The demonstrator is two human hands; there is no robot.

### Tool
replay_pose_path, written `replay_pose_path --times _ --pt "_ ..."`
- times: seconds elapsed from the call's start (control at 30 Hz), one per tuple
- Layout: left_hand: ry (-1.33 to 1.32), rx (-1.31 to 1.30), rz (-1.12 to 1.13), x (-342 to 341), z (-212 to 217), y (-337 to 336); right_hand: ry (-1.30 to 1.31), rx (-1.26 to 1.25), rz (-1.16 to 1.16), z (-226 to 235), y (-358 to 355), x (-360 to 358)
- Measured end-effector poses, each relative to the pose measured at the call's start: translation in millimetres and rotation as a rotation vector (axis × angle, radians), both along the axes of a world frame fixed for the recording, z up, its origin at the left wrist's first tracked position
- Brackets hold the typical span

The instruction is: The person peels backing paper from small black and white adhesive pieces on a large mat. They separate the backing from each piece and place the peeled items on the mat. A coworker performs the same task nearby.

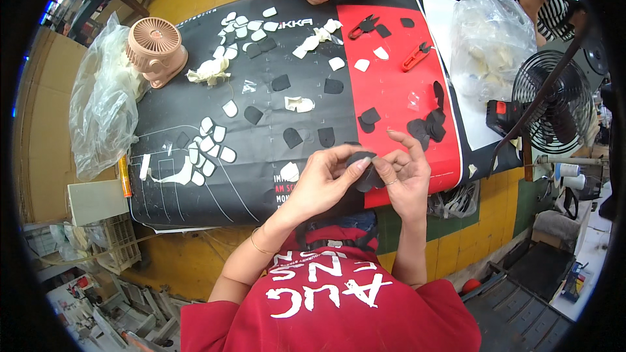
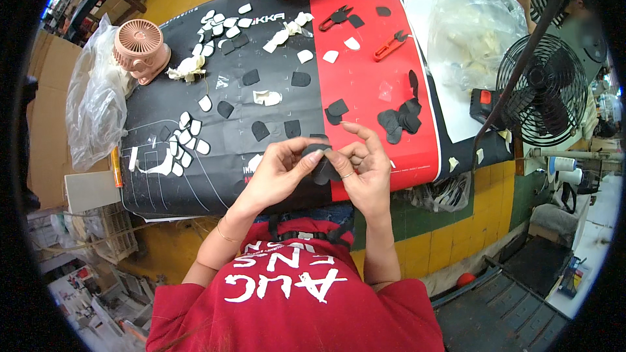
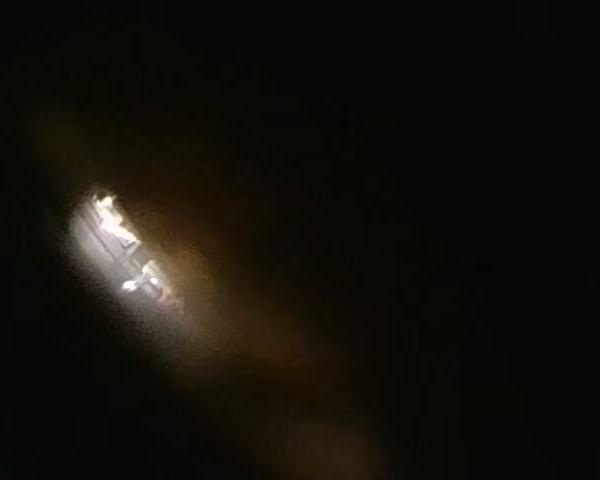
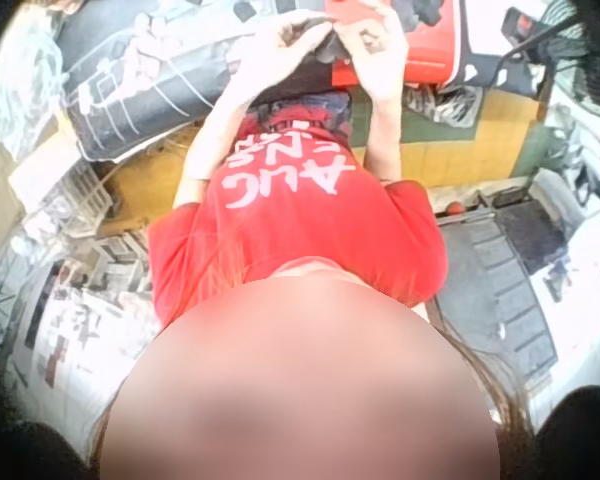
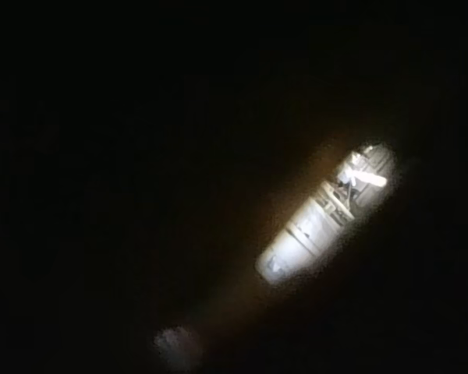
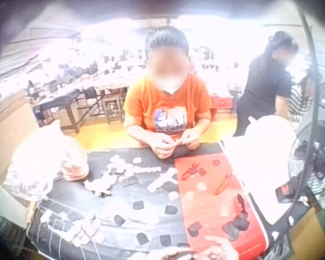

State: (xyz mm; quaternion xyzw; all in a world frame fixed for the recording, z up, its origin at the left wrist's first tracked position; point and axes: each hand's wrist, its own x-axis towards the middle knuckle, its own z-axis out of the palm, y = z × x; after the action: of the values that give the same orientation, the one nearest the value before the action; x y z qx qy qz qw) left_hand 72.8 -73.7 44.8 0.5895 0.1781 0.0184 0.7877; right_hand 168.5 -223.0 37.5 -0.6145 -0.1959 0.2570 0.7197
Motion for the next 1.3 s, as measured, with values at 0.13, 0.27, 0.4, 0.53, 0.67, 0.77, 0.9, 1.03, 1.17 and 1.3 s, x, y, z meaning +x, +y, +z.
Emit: replay_pose_path --times 0.13,0.27,0.4,0.53,0.67,0.77,0.9,1.03,1.17,1.3 --pt "-0.014 0.118 0.17 -5 -5 -7 -0.17 -0.233 0.012 3 4 -1" --pt "0.004 0.207 0.354 -15 -13 -6 -0.396 -0.177 0.066 5 20 -4" --pt "-0.122 0.696 0.775 -22 -15 31 -0.237 -0.164 0.145 18 23 1" --pt "-0.036 0.356 0.754 -56 -5 79 -0.644 -0.173 -0.087 18 33 26" --pt "-0.012 0.028 0.677 -62 -10 65 -1.214 -0.376 -0.245 -1 74 72" --pt "-0.03 -0.116 0.671 -61 -12 54 -1.279 -0.377 -0.207 -13 89 82" --pt "-0.032 -0.115 0.664 -66 -15 49 -1.041 -0.471 -0.086 -11 62 77" --pt "0.018 -0.075 0.573 -65 -18 44 -0.855 -0.662 0.041 -16 33 65" --pt "-0.032 -0.003 0.385 -49 -17 38 -0.773 -0.713 -0.007 -31 36 56" --pt "-0.027 -0.001 0.189 -26 -16 38 -0.593 -0.757 0.001 -35 38 54"
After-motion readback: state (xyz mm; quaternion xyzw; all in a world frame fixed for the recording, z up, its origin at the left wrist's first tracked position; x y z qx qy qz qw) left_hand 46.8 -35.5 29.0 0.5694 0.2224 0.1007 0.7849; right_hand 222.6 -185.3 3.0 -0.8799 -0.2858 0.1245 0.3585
